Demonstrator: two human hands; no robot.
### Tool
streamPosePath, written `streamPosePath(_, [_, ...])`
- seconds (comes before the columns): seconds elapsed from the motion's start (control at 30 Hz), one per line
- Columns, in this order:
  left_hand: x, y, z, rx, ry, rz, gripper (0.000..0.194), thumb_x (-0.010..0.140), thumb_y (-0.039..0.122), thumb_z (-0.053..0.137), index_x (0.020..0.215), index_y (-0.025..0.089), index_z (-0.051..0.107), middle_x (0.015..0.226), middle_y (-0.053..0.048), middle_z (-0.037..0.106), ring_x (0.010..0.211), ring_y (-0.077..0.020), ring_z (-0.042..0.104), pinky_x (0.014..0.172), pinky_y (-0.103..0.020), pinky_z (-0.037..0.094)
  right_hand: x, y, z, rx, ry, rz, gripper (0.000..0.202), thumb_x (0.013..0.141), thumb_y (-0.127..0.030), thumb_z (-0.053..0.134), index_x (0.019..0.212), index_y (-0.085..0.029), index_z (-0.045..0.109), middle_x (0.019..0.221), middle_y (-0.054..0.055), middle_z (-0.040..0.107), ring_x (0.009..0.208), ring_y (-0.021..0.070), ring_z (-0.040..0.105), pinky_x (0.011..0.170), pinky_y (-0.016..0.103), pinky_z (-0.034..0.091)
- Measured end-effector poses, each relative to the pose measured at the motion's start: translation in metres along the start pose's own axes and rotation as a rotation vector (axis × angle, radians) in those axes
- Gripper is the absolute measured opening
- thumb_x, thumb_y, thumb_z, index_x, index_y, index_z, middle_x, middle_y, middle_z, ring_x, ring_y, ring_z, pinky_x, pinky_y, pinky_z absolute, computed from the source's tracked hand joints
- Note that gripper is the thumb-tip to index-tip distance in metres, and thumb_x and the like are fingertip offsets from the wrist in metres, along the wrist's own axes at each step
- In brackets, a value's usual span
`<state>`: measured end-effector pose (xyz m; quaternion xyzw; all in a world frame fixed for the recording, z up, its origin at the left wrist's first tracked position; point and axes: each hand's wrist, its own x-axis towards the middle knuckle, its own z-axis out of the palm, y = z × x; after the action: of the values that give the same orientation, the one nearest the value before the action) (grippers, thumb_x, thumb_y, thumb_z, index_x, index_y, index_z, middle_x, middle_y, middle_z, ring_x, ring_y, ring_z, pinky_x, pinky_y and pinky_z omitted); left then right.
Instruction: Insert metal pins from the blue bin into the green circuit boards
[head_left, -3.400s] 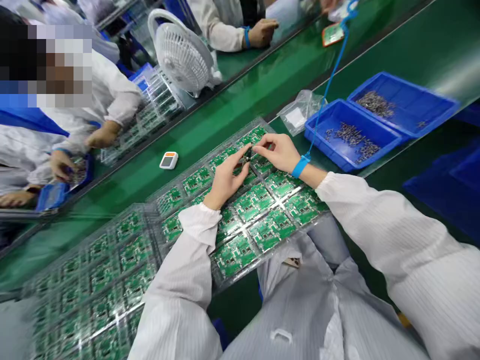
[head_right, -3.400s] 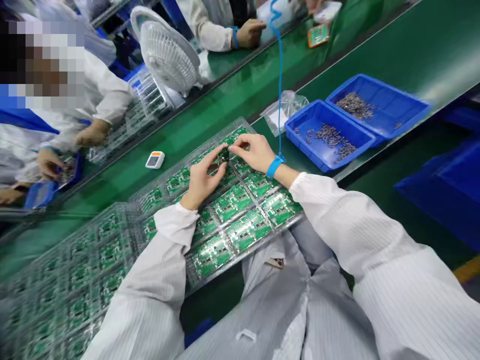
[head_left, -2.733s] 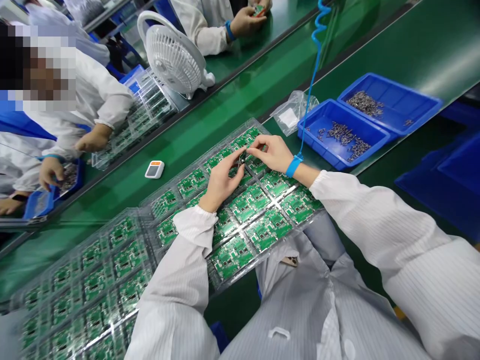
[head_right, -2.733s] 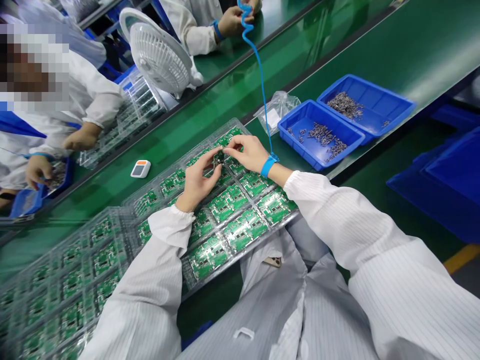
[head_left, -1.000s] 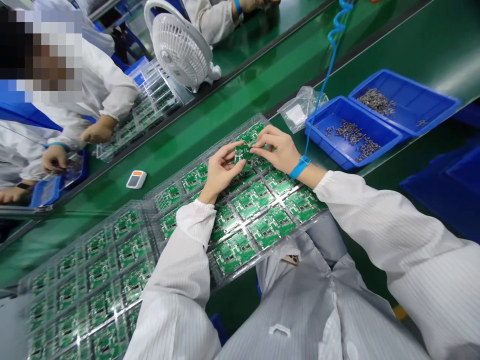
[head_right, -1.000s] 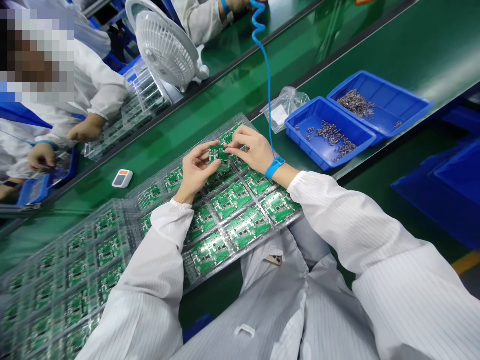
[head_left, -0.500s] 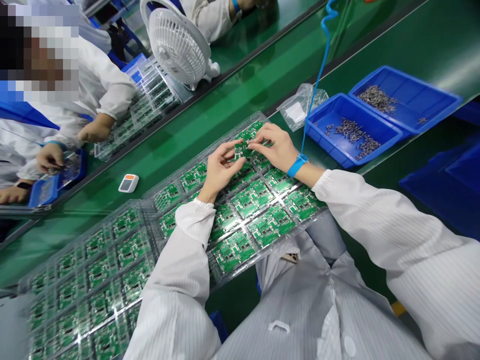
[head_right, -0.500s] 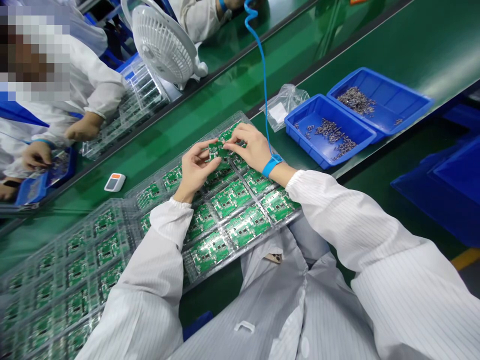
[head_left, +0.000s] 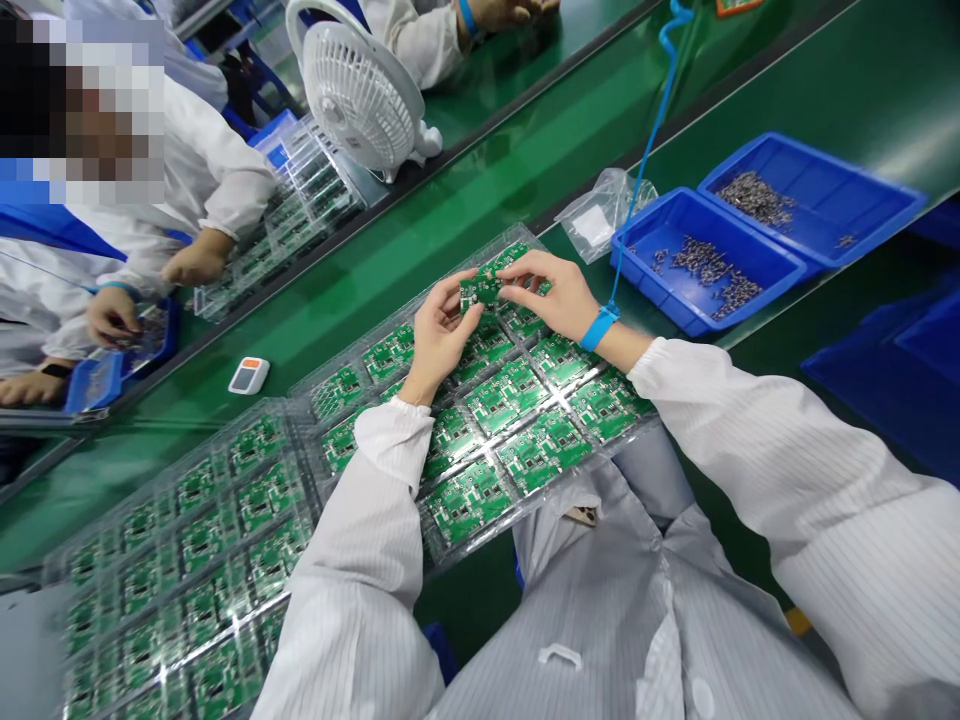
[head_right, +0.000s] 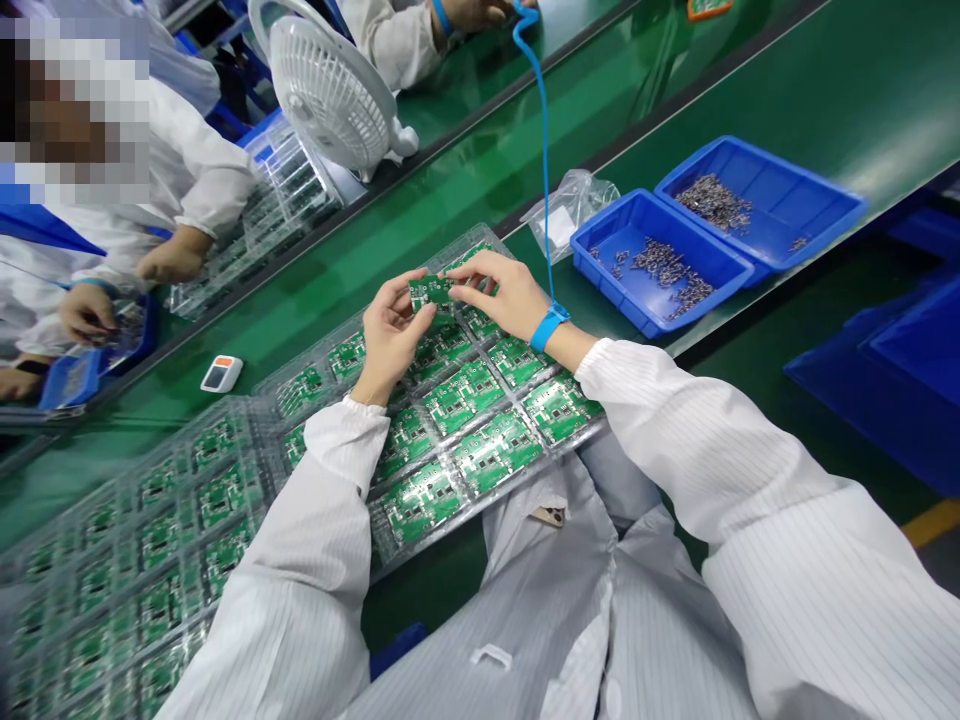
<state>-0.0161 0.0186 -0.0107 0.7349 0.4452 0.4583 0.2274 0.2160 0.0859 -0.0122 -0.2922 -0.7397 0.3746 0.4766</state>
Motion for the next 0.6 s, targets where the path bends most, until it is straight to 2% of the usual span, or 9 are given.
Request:
streamPosePath(0.27, [0.001,0.009,0.001,0.032,0.048,0.026,0.048,0.113,0.055,0.062,0.152,0.029,0.062,0.149,-0.014,0.074,0.137,-0.0274,0.076,0.117,-0.044,0.063,0.0,0.002,0.001,0.102,0.007,0.093,0.043,0.094,-0.057,0.083,0.114,-0.02,0.086,0.109,0.009,0.084,0.098,0.0256,0.077,0.092,0.04,0.063])
streamPosePath(0.43, [0.002,0.013,0.001,0.063,0.054,0.055,0.042,0.114,0.053,0.06,0.148,0.028,0.065,0.146,-0.013,0.076,0.139,-0.0274,0.074,0.121,-0.048,0.061,-0.001,0.0,0.0,0.123,0.007,0.078,0.043,0.095,-0.057,0.084,0.114,-0.019,0.088,0.108,0.01,0.085,0.095,0.0243,0.077,0.09,0.038,0.064])
streamPosePath(0.6, [0.003,0.018,0.002,-0.012,0.073,0.051,0.035,0.11,0.046,0.069,0.139,0.025,0.071,0.14,-0.011,0.079,0.135,-0.0261,0.076,0.121,-0.046,0.061,-0.002,0.004,0.001,0.096,-0.004,0.045,0.046,0.098,-0.058,0.081,0.114,-0.016,0.089,0.106,0.009,0.086,0.091,0.0214,0.076,0.086,0.033,0.06])
